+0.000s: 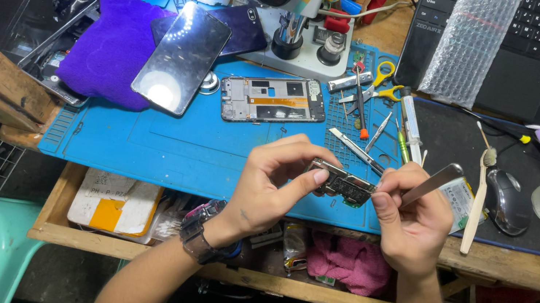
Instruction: The person uses tweezers to manipulate a small electronic component on a blue mat. They then pick up a disassembled smartphone and use a hot air gun to heat the back of the device before inspecting it.
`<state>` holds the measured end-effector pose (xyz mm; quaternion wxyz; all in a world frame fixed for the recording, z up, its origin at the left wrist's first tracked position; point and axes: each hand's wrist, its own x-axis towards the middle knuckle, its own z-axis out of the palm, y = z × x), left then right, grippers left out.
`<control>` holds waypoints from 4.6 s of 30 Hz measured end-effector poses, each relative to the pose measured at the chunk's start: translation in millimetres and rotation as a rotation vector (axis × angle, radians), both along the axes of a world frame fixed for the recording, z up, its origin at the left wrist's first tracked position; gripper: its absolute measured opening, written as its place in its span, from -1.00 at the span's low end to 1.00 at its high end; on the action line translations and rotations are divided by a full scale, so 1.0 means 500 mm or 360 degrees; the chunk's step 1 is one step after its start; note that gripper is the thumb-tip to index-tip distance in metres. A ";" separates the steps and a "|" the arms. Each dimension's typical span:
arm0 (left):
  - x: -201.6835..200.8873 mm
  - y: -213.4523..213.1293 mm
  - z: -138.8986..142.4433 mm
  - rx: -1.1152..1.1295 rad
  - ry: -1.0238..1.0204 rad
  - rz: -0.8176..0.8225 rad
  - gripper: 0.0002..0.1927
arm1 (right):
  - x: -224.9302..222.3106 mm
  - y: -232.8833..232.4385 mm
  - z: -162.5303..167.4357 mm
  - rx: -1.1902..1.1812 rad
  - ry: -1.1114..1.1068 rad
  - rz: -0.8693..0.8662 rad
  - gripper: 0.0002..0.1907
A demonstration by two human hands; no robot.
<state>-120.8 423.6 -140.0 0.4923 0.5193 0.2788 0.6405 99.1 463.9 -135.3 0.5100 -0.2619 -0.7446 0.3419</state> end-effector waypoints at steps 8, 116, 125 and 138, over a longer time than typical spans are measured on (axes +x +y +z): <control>0.001 -0.003 0.003 -0.0026 0.0030 -0.0001 -0.84 | 0.000 0.001 -0.008 0.0057 -0.0083 0.0067 -0.92; -0.045 -0.021 0.015 0.0337 0.0349 0.0285 -0.82 | -0.060 -0.005 -0.053 0.0608 -0.0133 -0.0469 -0.79; -0.043 -0.021 0.019 0.0373 0.0368 0.0299 -0.80 | -0.063 -0.004 -0.048 0.0772 -0.0186 -0.0551 -0.78; -0.037 -0.035 0.015 0.0476 0.0462 0.0414 -0.78 | -0.078 -0.002 -0.067 0.0769 -0.0165 -0.0578 -0.76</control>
